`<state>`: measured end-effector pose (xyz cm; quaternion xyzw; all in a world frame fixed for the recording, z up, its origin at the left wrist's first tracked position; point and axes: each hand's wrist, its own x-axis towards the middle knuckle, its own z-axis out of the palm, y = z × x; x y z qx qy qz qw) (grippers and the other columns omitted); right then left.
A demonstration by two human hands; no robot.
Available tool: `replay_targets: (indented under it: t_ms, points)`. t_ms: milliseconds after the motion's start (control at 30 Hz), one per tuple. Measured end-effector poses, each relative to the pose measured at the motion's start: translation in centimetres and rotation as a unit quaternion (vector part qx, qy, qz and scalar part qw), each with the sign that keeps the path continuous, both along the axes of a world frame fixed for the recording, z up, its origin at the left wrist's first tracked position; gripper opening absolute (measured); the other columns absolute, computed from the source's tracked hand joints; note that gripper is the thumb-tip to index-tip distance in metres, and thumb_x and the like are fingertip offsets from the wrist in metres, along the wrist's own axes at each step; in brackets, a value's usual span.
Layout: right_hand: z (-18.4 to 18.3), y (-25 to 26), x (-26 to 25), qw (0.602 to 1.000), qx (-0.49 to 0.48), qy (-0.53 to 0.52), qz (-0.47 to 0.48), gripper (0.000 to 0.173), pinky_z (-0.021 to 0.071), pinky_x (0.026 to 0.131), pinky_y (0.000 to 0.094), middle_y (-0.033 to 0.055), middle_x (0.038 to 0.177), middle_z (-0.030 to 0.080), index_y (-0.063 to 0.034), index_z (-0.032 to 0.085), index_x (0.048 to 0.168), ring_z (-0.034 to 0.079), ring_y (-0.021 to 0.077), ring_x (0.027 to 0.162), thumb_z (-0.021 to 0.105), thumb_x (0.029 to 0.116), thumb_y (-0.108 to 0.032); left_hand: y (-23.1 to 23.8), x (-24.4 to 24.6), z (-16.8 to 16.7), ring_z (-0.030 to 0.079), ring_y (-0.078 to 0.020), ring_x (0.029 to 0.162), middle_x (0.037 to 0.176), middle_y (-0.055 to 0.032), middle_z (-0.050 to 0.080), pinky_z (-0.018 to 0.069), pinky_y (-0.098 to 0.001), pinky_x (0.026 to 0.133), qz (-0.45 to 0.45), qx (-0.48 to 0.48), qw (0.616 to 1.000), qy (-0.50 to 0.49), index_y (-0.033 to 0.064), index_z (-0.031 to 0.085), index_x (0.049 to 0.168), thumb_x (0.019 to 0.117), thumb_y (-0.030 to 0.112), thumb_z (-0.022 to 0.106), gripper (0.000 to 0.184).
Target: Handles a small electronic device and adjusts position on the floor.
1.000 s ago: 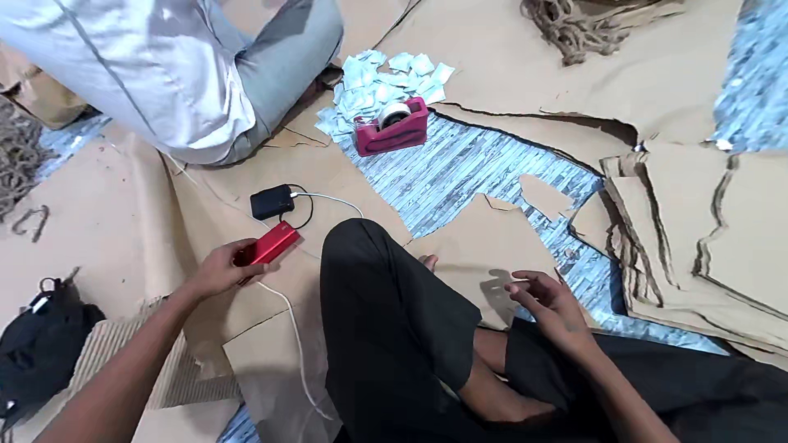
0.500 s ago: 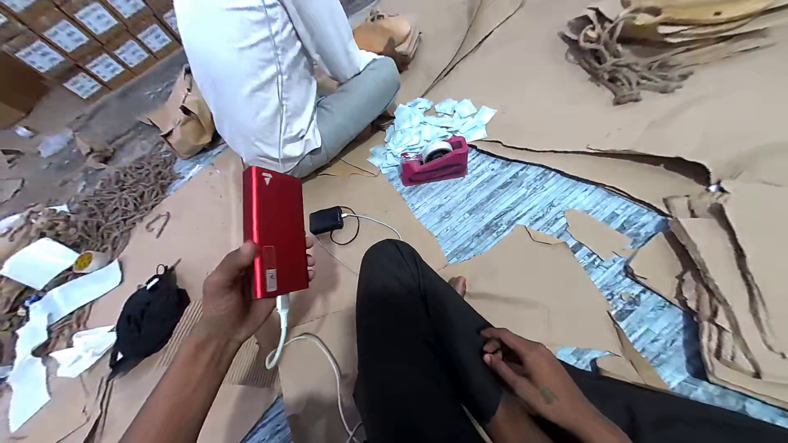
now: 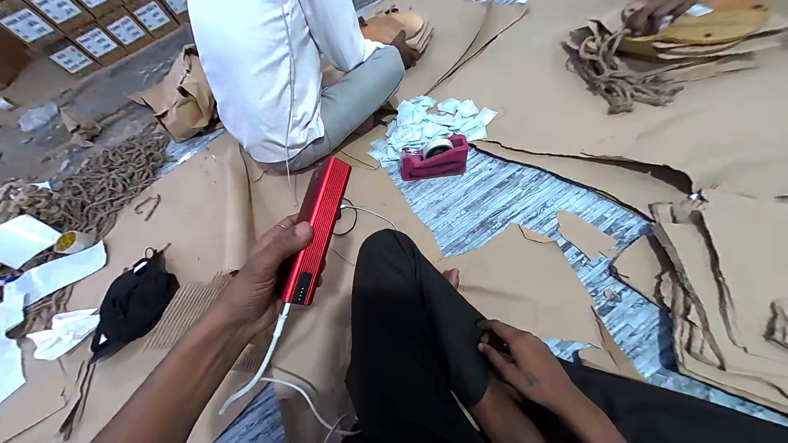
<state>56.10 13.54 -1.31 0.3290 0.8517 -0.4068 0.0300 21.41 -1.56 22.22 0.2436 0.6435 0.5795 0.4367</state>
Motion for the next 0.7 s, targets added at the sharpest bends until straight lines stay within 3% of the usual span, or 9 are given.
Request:
replay_targets:
  t_ms: [133,367,567,700]
  points:
    - [0.3,-0.1,-0.1,1.000,0.005,-0.003,-0.003,0.040,0.0574,0.085,0.0553,0.0040,0.107,0.074,-0.0145,0.065,0.132,0.072,0.0253,0.095,0.056,0.1012,-0.038,0.2,0.4,-0.5,0.064,-0.0065,0.064,0.084,-0.0029,0.062,0.0553,-0.0181,0.055,-0.032,0.012,0.999,-0.040,0.0119,0.061,0.121,0.0915,0.048,0.067,0.047]
    - [0.3,0.0,0.2,1.000,-0.001,-0.023,-0.005,0.040,0.0572,0.088,0.0523,0.0030,0.109,0.074,-0.0156,0.064,0.133,0.072,0.0231,0.098,0.054,0.1026,-0.040,0.6,0.7,-1.0,0.064,-0.0068,0.065,0.086,-0.0030,0.063,0.0564,-0.0192,0.056,-0.035,0.016,0.998,-0.056,0.0131,0.066,0.114,0.0904,0.050,0.068,0.044]
    - [0.2,-0.1,0.1,1.000,0.000,-0.017,-0.006,0.040,0.0576,0.088,0.0512,0.0029,0.108,0.074,-0.0147,0.064,0.132,0.072,0.0234,0.097,0.054,0.1025,-0.039,0.9,0.9,-1.3,0.064,-0.0065,0.067,0.088,-0.0029,0.063,0.0562,-0.0184,0.057,-0.045,0.016,0.994,-0.093,0.0113,0.063,0.123,0.0917,0.048,0.066,0.048]
    - [0.2,0.0,0.2,1.000,-0.003,-0.021,-0.009,0.041,0.0575,0.088,0.0507,0.0022,0.108,0.074,-0.0153,0.064,0.133,0.072,0.0223,0.097,0.053,0.1027,-0.040,0.9,0.8,-1.7,0.065,-0.0079,0.068,0.088,-0.0041,0.063,0.0572,-0.0199,0.057,-0.058,0.022,0.989,-0.133,0.0101,0.063,0.121,0.0910,0.049,0.068,0.049]
